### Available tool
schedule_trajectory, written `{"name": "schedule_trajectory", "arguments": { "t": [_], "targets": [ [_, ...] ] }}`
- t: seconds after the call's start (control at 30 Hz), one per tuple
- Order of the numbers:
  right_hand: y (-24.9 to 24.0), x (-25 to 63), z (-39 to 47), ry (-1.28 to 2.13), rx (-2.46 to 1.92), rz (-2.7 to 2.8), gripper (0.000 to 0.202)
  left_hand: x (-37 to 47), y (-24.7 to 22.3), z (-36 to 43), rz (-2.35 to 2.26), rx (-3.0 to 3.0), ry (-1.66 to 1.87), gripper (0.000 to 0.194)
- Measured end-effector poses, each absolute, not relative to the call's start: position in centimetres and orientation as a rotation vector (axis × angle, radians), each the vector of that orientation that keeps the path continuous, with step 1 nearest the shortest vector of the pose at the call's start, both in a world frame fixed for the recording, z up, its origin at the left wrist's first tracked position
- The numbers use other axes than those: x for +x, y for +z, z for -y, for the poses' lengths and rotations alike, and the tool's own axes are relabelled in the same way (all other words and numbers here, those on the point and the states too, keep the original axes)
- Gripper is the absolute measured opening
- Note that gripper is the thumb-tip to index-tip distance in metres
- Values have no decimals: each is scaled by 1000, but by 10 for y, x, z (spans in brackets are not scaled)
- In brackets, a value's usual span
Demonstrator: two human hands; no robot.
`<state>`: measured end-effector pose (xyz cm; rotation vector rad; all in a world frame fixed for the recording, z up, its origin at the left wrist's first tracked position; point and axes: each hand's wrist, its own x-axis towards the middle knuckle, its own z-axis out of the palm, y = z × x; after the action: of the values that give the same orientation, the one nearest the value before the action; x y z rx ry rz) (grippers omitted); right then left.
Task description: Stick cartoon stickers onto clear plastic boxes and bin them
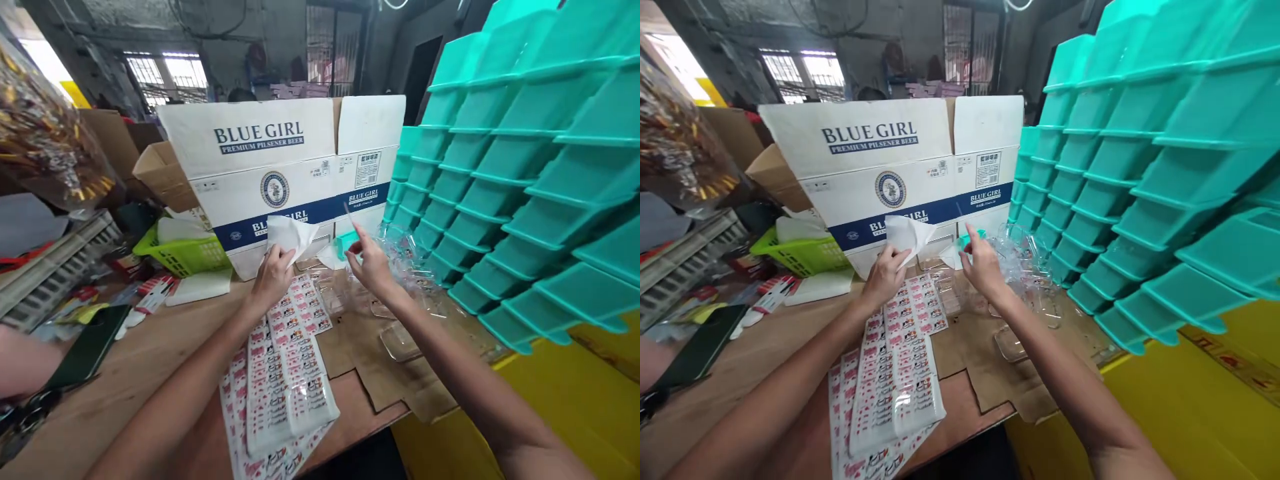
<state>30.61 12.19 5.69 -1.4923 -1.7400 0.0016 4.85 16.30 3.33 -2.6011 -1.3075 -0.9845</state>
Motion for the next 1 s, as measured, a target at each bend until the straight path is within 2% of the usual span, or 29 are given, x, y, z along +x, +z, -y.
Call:
{"name": "schedule_trajectory", "arguments": {
  "t": [0.17,0.3,0.4,0.5,0.57,0.73,1.0],
  "targets": [
    [89,302,-179,-81,-1727,1856,64,89,49,-199,1422,-2642,-803,37],
    [80,307,-197,-121,-1653,1921,68,109,38,-217,1481,-2697,-760,34],
    [64,314,-205,-156,-1641,1845,89,122,28,-226,1497,-2745,-738,33],
    [53,318,-220,-95,-1824,1721,115,140,24,-235,1519,-2794,-696,34],
    [51,318,-233,-12,-1974,1690,123,151,25,-238,1534,-2826,-653,32],
    [53,315,-256,94,-2169,1666,127,170,27,-239,1564,-2873,-590,31],
    [51,321,-249,93,-2135,1772,120,147,25,-255,1809,-2741,-712,35]
  ]
}}
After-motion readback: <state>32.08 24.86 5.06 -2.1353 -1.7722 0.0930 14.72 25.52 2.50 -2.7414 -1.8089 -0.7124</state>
